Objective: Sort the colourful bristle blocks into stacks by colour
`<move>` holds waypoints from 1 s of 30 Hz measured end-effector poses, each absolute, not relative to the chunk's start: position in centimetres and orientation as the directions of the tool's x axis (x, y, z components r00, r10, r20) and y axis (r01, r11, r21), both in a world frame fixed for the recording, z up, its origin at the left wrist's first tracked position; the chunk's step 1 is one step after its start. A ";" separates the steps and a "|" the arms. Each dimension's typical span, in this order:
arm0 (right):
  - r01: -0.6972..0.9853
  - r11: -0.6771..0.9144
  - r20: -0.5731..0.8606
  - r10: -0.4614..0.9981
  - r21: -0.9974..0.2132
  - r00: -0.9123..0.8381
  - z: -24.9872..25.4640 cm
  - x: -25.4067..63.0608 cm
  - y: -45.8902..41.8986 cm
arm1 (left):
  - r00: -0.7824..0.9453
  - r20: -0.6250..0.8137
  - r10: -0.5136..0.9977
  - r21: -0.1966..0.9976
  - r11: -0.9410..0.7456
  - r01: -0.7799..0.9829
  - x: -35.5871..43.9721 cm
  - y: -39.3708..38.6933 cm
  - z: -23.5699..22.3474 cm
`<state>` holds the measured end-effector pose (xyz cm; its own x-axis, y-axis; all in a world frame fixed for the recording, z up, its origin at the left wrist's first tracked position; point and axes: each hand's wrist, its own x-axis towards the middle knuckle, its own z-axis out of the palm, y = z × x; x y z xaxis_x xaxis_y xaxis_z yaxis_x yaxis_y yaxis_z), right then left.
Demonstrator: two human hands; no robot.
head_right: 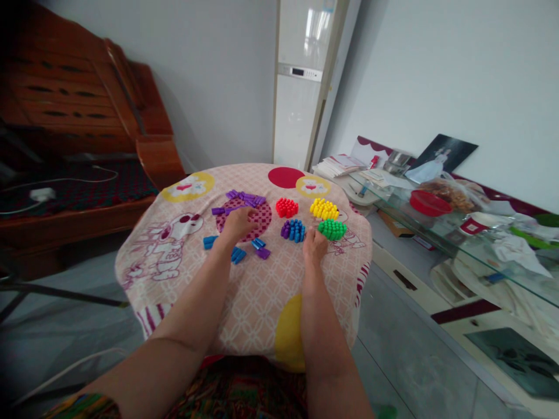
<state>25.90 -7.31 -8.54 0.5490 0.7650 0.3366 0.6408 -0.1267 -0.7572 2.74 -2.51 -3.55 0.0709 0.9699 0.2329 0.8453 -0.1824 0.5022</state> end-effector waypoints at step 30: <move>0.652 -0.118 0.350 0.765 -0.749 0.541 -8.9 26.2 -7.0 | 0.475 0.268 0.838 0.537 -0.539 0.648 9.7 -2.1 -6.0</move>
<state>26.22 -7.03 -8.86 0.5407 0.7650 0.3498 0.6521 -0.1184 -0.7488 9.71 -2.10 -6.05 0.4748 0.8382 0.2682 0.6483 -0.5393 0.5374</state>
